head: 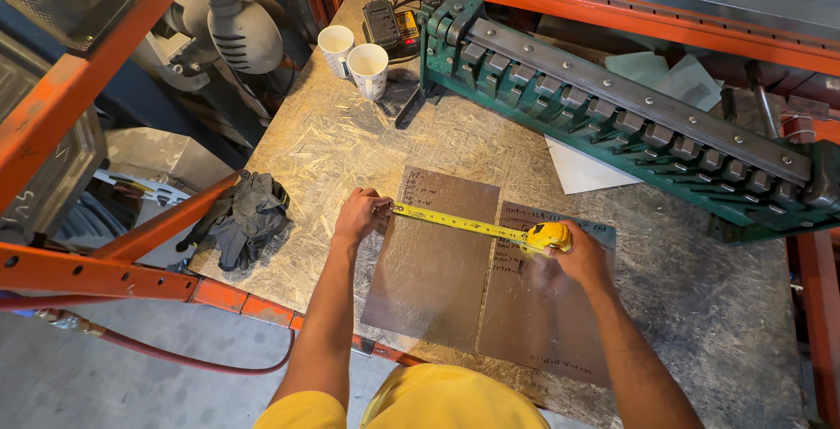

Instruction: The person uses a yellow tape measure to repeatedly measure the dimensions of two metal sheets placed on a workbench. They extend and retract the tape measure multiple times along the edges of the sheets, checking the measurements.

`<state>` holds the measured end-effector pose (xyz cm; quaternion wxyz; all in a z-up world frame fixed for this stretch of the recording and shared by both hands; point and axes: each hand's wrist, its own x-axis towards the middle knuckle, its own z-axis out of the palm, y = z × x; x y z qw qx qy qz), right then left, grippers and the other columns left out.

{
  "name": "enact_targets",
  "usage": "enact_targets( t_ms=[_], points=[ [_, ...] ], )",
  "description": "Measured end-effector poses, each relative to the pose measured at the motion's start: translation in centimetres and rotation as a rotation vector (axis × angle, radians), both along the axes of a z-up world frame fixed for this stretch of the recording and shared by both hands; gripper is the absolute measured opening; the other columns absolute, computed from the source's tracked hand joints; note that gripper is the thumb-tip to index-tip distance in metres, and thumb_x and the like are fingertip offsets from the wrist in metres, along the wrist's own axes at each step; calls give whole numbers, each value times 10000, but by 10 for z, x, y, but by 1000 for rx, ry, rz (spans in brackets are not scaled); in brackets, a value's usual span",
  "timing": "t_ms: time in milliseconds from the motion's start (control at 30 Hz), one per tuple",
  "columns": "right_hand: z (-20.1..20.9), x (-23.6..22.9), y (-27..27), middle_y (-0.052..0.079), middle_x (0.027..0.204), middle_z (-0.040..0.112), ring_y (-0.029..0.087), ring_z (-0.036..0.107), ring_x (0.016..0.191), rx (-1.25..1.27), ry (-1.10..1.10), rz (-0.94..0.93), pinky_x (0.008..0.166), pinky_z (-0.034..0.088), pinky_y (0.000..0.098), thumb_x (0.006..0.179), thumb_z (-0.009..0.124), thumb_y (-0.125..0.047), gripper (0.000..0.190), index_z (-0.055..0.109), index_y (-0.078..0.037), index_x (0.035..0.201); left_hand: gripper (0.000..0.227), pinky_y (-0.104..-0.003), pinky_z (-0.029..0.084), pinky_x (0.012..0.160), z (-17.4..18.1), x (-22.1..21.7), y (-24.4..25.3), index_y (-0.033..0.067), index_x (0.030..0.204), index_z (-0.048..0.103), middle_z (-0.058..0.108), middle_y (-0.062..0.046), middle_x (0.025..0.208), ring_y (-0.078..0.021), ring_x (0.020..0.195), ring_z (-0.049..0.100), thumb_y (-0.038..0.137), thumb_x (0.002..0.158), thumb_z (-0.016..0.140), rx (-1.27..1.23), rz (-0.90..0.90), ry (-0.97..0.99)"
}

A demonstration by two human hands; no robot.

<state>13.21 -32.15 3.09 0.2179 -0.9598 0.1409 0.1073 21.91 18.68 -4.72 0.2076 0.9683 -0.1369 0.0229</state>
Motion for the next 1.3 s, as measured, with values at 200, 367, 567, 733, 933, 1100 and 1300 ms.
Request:
enact_targets(
  t_ms=[200, 367, 567, 733, 933, 1100, 1300],
  points=[
    [1, -2, 1, 110, 1399, 736, 374, 661, 1334, -17, 1, 7, 1120, 509, 531, 822, 871, -340, 673, 625, -316, 1448, 306, -375, 616, 944, 1, 1, -3, 392, 1121, 822, 728, -1, 1017, -270, 1029, 663, 268, 852, 747, 49, 35, 32],
    [5, -3, 3, 123, 1397, 735, 381, 662, 1333, -2, -7, -2, 1116, 508, 535, 821, 882, -319, 668, 637, -288, 1442, 343, -382, 619, 946, -1, 1, -2, 415, 1130, 819, 734, 0, 1036, -270, 1036, 661, 256, 837, 739, 47, 46, 62],
    [-2, -6, 3, 111, 1390, 739, 378, 669, 1322, 10, -24, -23, 1105, 516, 534, 819, 886, -318, 662, 645, -291, 1436, 300, -393, 633, 941, -4, 5, -8, 418, 1143, 817, 745, 12, 1034, -261, 1048, 662, 331, 865, 743, 53, 62, 112],
    [-6, -7, 2, 135, 1389, 735, 401, 672, 1313, -2, -50, -19, 1097, 524, 549, 810, 888, -320, 681, 636, -271, 1441, 286, -400, 640, 946, -9, 8, -12, 435, 1151, 810, 756, 24, 1052, -255, 1063, 664, 372, 877, 755, 85, 75, 134],
    [-11, -7, -2, 111, 1384, 738, 384, 672, 1315, -9, -52, -16, 1096, 527, 552, 794, 895, -346, 692, 636, -297, 1434, 284, -419, 642, 952, -10, 9, -12, 425, 1159, 811, 768, 20, 1063, -264, 1081, 671, 403, 879, 762, 81, 71, 145],
    [-11, -6, -2, 127, 1366, 747, 385, 679, 1307, 4, -59, -18, 1090, 536, 547, 795, 898, -347, 691, 642, -287, 1434, 275, -427, 650, 937, -9, 8, -13, 428, 1151, 812, 763, 11, 1047, -274, 1064, 672, 382, 886, 757, 74, 74, 139],
    [-4, -8, 2, 131, 1364, 747, 385, 678, 1308, 13, -66, -16, 1089, 536, 544, 795, 906, -332, 681, 649, -279, 1423, 269, -442, 657, 925, -9, 9, -13, 415, 1142, 817, 762, 4, 1038, -284, 1050, 675, 460, 881, 768, 66, 77, 138]
  ],
)
